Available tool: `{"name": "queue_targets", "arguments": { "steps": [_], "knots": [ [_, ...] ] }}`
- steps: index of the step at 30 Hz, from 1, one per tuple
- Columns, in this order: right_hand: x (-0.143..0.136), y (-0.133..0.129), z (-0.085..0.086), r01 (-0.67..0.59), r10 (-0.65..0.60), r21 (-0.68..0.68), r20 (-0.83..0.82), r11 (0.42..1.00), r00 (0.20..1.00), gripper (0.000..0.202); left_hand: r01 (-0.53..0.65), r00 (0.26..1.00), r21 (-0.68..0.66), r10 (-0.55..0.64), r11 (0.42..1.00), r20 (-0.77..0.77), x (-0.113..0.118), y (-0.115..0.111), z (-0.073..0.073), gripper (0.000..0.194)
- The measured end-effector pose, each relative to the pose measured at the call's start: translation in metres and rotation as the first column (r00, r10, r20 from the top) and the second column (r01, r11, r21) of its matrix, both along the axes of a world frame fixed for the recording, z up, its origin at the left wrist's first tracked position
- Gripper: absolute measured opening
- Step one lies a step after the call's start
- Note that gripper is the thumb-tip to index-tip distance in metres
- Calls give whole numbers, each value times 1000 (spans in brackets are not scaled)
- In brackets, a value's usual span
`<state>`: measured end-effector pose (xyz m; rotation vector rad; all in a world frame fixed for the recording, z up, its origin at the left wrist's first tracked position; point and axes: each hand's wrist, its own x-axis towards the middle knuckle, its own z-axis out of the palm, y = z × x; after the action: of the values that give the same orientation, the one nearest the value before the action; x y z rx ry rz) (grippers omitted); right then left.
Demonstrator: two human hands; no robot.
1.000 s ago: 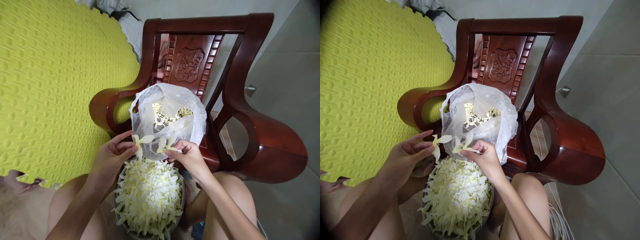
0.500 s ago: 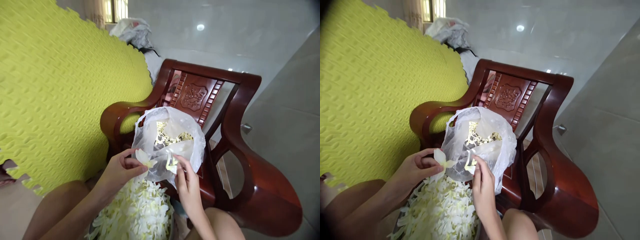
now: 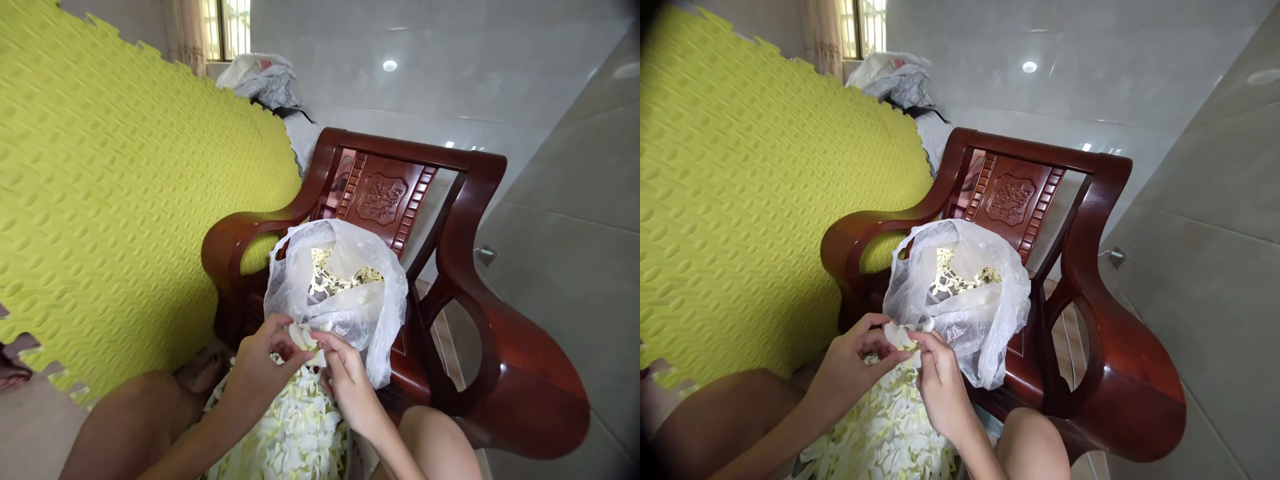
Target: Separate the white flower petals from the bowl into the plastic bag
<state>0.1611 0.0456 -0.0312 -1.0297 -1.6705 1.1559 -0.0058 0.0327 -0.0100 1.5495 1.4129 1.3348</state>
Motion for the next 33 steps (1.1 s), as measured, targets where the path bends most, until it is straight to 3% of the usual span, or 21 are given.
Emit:
{"name": "queue_targets", "arguments": {
  "steps": [4, 7, 12, 16, 19, 21, 33],
  "knots": [
    [-3, -4, 13, -64, 65, -19, 60, 998, 996, 37, 5, 998, 14, -4, 1000, -67, 0, 1, -7, 28],
    [-6, 1, 18, -59, 53, 50, 104, 997, 993, 30, 54, 995, -21, -55, 998, -80, 0, 4, -11, 25],
    [-8, 20, 3, 18, -37, 173, 109, 985, 993, 22, 100, 989, -109, -111, 989, -96, -6, 11, -13, 38],
    [-1, 31, -12, 85, -85, -38, 15, 996, 996, 27, 34, 985, -179, -64, 983, -162, -22, 19, -13, 38],
    [6, 35, -22, 0, 21, -165, 125, 986, 992, 24, -37, 939, -200, -34, 979, -341, -33, 25, -17, 47],
    [9, 38, -29, -22, 61, -205, 188, 979, 980, 18, -24, 918, -236, -72, 971, -390, -37, 28, -22, 54],
    [2, 48, -64, -118, 166, -379, 97, 918, 981, 23, 154, 920, -357, -265, 921, -288, -30, 45, -65, 53]
  ]
}}
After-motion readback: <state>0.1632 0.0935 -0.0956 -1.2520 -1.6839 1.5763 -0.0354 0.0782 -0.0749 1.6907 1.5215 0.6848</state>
